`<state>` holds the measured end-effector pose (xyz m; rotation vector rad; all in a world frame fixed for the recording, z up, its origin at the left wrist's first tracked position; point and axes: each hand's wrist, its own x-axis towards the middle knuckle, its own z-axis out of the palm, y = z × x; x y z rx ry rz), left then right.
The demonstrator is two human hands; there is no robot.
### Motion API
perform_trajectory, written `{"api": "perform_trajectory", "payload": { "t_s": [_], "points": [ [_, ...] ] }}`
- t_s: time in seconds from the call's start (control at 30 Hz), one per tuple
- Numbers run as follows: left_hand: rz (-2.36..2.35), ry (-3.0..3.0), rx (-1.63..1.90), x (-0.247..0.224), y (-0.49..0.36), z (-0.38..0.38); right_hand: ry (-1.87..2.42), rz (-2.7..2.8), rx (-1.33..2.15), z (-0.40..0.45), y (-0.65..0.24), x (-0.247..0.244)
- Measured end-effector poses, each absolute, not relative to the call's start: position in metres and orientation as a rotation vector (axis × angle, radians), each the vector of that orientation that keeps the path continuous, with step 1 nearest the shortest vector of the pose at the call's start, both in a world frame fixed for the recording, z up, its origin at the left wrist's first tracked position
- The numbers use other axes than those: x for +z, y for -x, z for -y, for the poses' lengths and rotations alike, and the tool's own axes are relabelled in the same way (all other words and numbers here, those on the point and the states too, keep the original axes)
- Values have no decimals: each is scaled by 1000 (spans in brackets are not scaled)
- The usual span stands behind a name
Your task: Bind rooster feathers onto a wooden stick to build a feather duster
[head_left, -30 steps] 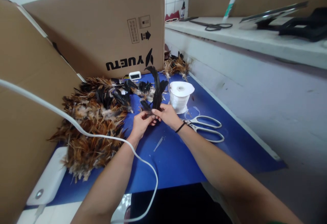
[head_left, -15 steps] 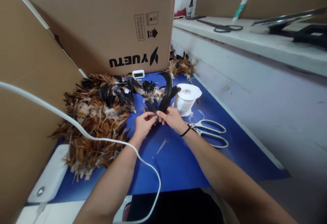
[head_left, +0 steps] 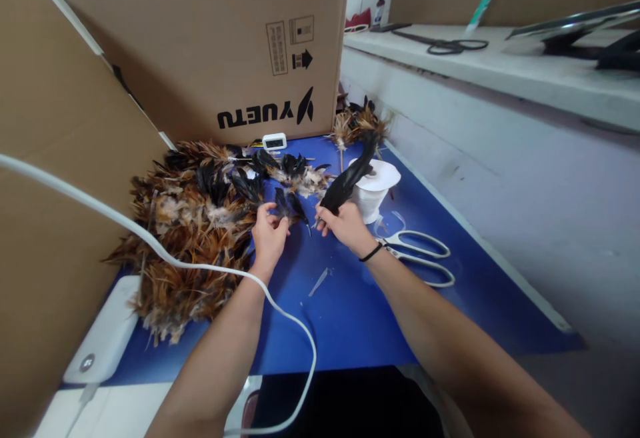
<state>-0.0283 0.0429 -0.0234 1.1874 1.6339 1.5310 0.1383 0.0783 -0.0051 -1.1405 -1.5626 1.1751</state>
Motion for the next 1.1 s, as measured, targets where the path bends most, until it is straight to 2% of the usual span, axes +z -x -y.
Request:
{"api": "perform_trajectory", "payload": {
  "t_s": [0.2,0.27,0.4,0.57,0.67,1.1],
  "points": [
    [-2047,-1729,1297,-13,31,-35,1163,1684,1124,-75,-141,0],
    [-2116,-1817,1327,-7,28,-30,1142,1655,1196,-73,-139,7],
    [-1837,-1825,1451,2,19,-24,1049,1526,1387,-68,-133,26],
    [-1378,-1478,1236,-2,13,-24,956,1649,1478,-71,-127,41],
    [-1231,-1342,1237,-4,12,-26,964,1742,1468,-78,-123,44],
    [-1310,-1254,1354,-12,18,-33,1007,1691,1295,-100,-108,29]
  ]
}}
